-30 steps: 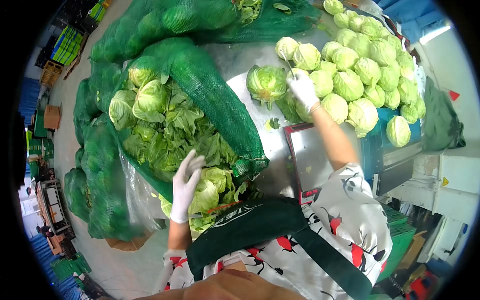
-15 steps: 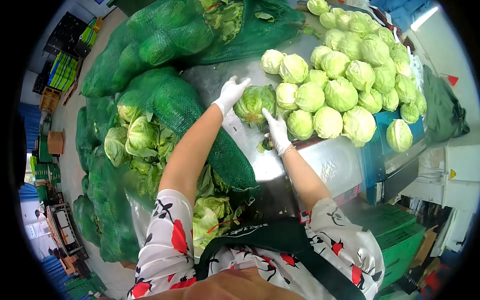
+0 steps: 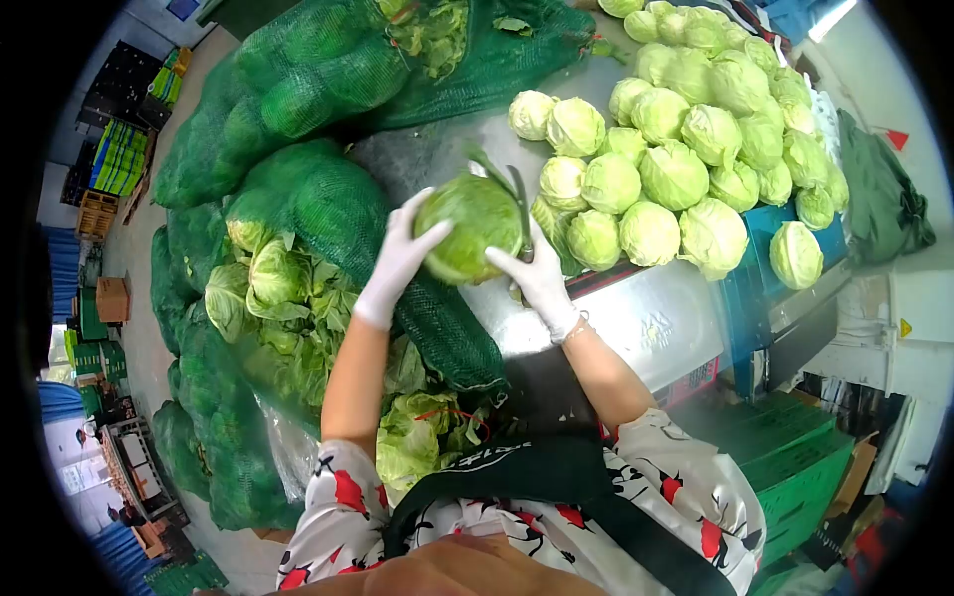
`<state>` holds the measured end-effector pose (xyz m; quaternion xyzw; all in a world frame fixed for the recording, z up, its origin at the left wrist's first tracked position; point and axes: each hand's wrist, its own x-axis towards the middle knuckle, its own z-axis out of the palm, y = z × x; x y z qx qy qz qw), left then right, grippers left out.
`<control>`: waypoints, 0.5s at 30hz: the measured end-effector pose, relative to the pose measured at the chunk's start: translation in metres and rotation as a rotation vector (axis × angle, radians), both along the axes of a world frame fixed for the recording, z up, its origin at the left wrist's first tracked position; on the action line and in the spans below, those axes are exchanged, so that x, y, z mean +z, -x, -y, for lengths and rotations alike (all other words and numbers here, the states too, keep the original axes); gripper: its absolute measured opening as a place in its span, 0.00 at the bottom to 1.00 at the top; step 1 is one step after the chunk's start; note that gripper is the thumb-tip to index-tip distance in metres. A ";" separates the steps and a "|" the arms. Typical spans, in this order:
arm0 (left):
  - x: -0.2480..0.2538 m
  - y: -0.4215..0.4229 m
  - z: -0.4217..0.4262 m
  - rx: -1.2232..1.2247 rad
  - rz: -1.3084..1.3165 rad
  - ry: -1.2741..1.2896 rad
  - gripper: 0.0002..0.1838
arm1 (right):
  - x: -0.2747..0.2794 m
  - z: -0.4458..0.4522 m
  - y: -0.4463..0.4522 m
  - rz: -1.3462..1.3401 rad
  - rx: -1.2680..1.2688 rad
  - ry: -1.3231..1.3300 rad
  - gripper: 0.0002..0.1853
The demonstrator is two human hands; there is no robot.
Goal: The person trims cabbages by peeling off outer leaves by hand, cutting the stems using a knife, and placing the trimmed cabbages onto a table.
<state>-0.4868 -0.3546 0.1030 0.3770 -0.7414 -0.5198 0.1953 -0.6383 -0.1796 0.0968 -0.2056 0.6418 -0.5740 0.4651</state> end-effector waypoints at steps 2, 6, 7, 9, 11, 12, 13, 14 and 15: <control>0.043 -0.060 -0.021 -0.039 -0.160 0.026 0.46 | 0.029 -0.008 -0.009 -0.194 0.152 0.233 0.47; 0.094 -0.160 -0.105 0.130 -0.425 -0.174 0.63 | 0.111 -0.014 -0.059 -0.419 0.480 0.441 0.46; 0.098 -0.182 -0.129 0.213 -0.460 -0.249 0.66 | 0.119 -0.017 -0.078 -0.421 0.555 0.431 0.45; 0.062 -0.249 -0.164 0.277 -0.453 -0.395 0.65 | 0.125 -0.019 -0.116 -0.475 0.721 0.332 0.43; 0.029 -0.297 -0.221 0.485 -0.586 -0.562 0.57 | 0.111 -0.016 -0.153 -0.562 0.905 0.196 0.37; 0.006 -0.315 -0.247 0.612 -0.624 -0.631 0.52 | 0.071 -0.016 -0.175 -0.552 0.911 0.277 0.35; -0.012 -0.330 -0.274 0.747 -0.667 -0.695 0.47 | 0.037 -0.017 -0.197 -0.537 0.920 0.359 0.33; -0.020 -0.331 -0.291 0.842 -0.706 -0.788 0.41 | 0.033 -0.019 -0.209 -0.273 0.997 0.136 0.31; -0.030 -0.334 -0.302 0.894 -0.726 -0.851 0.38 | 0.029 -0.020 -0.218 -0.020 1.059 -0.099 0.28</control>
